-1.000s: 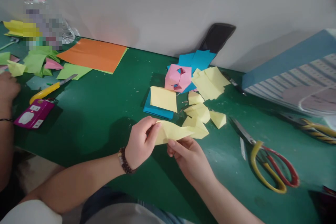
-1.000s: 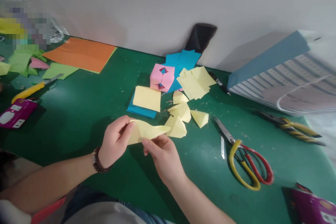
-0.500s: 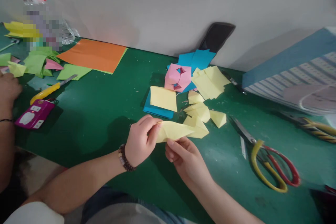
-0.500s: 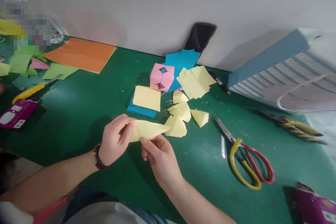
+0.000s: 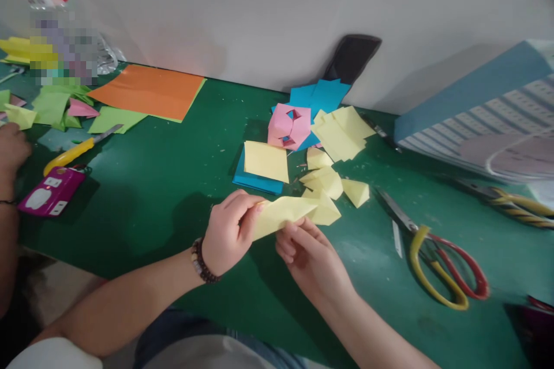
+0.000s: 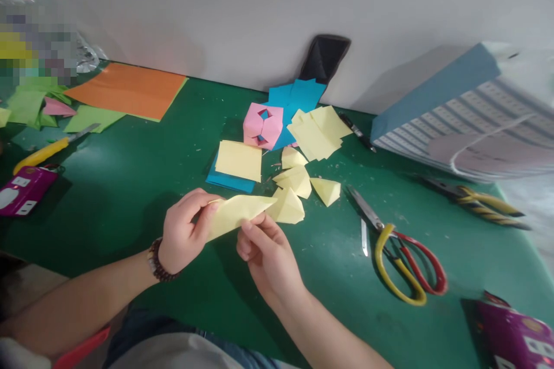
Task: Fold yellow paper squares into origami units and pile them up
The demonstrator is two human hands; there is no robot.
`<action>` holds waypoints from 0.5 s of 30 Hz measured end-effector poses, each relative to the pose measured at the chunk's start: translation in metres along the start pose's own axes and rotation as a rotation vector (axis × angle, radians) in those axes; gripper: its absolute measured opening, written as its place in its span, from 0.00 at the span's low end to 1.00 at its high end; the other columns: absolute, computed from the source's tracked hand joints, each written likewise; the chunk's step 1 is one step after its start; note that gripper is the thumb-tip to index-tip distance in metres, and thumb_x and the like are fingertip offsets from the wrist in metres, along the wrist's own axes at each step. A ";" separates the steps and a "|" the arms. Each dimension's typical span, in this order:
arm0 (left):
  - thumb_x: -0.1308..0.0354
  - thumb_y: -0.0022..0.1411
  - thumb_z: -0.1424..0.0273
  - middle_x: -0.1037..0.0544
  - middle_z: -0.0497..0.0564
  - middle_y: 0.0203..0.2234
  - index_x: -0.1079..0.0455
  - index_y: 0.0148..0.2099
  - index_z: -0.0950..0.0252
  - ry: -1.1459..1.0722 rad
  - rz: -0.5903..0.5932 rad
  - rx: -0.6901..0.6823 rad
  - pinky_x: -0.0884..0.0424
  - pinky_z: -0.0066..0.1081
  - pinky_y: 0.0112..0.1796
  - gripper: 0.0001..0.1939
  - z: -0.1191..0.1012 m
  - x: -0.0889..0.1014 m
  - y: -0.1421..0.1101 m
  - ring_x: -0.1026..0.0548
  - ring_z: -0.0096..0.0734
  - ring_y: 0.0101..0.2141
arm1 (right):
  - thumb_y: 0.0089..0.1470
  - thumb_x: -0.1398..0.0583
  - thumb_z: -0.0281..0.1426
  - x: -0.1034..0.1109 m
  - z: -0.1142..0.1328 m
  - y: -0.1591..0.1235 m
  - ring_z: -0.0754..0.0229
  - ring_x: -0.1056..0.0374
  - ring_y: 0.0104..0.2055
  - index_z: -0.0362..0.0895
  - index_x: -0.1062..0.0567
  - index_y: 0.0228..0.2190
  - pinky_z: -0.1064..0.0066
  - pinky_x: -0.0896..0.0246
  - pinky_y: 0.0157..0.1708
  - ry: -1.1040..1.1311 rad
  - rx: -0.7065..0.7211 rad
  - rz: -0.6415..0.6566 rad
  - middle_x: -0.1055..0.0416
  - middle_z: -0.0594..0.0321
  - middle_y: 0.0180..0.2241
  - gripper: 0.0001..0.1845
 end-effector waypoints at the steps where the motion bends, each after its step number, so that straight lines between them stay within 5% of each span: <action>1: 0.49 0.66 0.76 0.24 0.49 0.28 0.30 0.38 0.66 0.002 -0.002 0.000 0.32 0.23 0.32 0.07 0.000 0.000 0.000 0.27 0.24 0.30 | 0.42 0.30 0.37 0.000 0.000 0.000 0.71 0.49 0.19 0.44 0.30 0.23 0.76 0.56 0.19 -0.006 0.010 0.001 0.41 0.72 0.16 0.15; 5: 0.48 0.66 0.75 0.22 0.50 0.29 0.28 0.39 0.65 -0.042 0.043 0.014 0.31 0.23 0.33 0.07 -0.001 0.002 0.000 0.26 0.25 0.31 | 0.41 0.29 0.38 0.000 0.001 0.001 0.70 0.50 0.19 0.44 0.26 0.31 0.75 0.56 0.19 -0.069 0.004 0.019 0.43 0.73 0.15 0.16; 9: 0.48 0.66 0.72 0.23 0.50 0.27 0.28 0.35 0.65 -0.129 0.106 0.135 0.32 0.25 0.32 0.09 -0.004 0.001 0.001 0.26 0.27 0.29 | 0.41 0.29 0.39 0.002 0.001 0.003 0.70 0.52 0.18 0.43 0.28 0.25 0.74 0.56 0.18 -0.114 -0.009 0.002 0.45 0.73 0.13 0.16; 15: 0.48 0.65 0.64 0.40 0.43 0.17 0.39 0.23 0.65 -0.278 0.159 0.425 0.43 0.24 0.22 0.18 0.000 -0.001 0.006 0.42 0.22 0.21 | 0.40 0.29 0.41 0.002 0.000 0.003 0.70 0.49 0.18 0.42 0.26 0.25 0.74 0.53 0.18 -0.202 -0.038 0.040 0.41 0.71 0.14 0.17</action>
Point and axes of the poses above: each hand's wrist, its own y-axis towards the middle knuckle, its own x-axis out of the back of the hand, z = x × y, the point moved 1 cm from there along y, towards the middle knuckle
